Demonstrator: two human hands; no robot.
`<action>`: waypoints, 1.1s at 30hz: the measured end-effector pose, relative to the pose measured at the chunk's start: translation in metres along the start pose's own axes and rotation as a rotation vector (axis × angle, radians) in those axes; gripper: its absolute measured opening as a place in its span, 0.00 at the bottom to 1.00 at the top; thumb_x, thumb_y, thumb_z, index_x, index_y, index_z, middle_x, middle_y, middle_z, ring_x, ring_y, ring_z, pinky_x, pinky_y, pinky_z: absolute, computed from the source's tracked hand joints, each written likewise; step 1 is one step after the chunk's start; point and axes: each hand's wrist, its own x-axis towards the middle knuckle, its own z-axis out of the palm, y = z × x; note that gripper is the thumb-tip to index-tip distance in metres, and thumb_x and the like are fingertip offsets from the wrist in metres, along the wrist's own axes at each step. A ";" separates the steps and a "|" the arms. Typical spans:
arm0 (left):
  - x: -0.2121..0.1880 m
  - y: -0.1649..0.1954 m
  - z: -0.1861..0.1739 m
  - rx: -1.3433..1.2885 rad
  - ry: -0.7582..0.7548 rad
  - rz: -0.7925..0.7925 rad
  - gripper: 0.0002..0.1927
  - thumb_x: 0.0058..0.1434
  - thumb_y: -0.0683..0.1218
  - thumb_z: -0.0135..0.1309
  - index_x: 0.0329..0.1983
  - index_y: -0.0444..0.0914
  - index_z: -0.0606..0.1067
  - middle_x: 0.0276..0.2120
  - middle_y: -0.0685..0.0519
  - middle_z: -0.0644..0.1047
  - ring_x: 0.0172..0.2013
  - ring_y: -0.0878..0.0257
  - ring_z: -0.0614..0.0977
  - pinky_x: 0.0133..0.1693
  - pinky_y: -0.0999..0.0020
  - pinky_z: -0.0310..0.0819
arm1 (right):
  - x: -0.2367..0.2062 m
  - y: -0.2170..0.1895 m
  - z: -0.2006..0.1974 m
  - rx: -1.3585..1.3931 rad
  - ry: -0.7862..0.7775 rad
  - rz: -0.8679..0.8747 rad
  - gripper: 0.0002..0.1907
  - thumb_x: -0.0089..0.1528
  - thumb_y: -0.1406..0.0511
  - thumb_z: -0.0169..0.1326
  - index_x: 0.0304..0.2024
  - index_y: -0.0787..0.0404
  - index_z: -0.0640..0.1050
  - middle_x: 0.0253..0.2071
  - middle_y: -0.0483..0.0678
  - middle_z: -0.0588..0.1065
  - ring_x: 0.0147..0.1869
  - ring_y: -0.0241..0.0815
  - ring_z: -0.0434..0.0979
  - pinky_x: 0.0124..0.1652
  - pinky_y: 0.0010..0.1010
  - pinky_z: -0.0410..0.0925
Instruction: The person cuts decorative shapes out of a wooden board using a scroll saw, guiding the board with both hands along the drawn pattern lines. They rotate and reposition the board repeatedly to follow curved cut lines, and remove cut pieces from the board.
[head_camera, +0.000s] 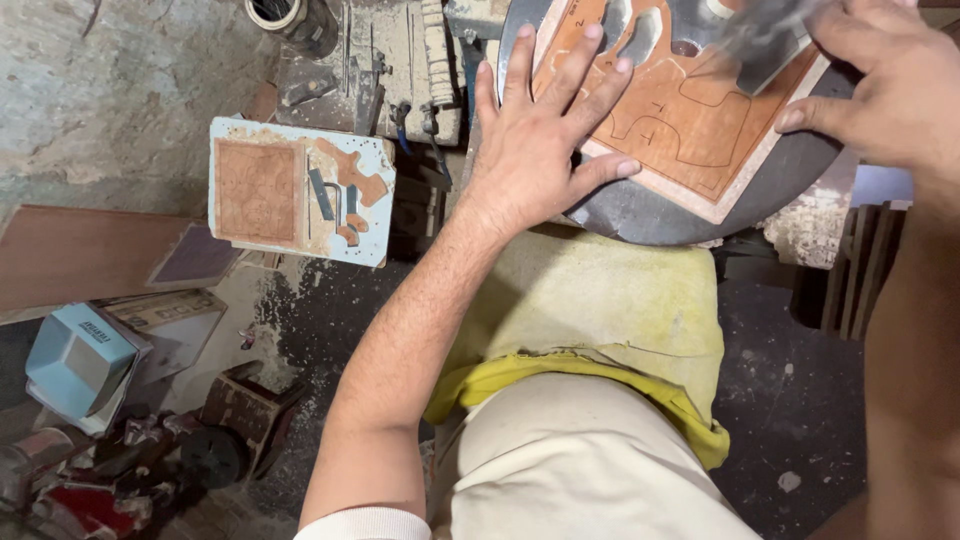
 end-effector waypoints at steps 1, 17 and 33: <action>-0.002 0.002 0.000 -0.009 0.005 -0.005 0.46 0.61 0.79 0.54 0.78 0.60 0.58 0.78 0.55 0.50 0.75 0.33 0.47 0.68 0.18 0.38 | -0.001 0.004 0.002 0.015 -0.008 -0.001 0.46 0.50 0.61 0.72 0.71 0.62 0.72 0.61 0.57 0.73 0.66 0.57 0.70 0.64 0.42 0.67; -0.019 0.051 0.026 -0.049 0.136 -0.183 0.47 0.59 0.77 0.53 0.76 0.54 0.59 0.77 0.49 0.52 0.73 0.25 0.49 0.67 0.18 0.48 | 0.026 0.072 0.028 0.247 -0.266 0.259 0.22 0.60 0.71 0.67 0.56 0.67 0.81 0.43 0.59 0.81 0.44 0.50 0.82 0.44 0.39 0.75; -0.017 0.063 0.030 -0.070 0.152 -0.246 0.47 0.59 0.76 0.53 0.76 0.54 0.58 0.77 0.48 0.51 0.73 0.23 0.49 0.66 0.16 0.48 | 0.036 0.081 0.024 0.371 -0.323 0.351 0.26 0.60 0.71 0.62 0.63 0.60 0.77 0.47 0.55 0.80 0.43 0.49 0.81 0.39 0.42 0.73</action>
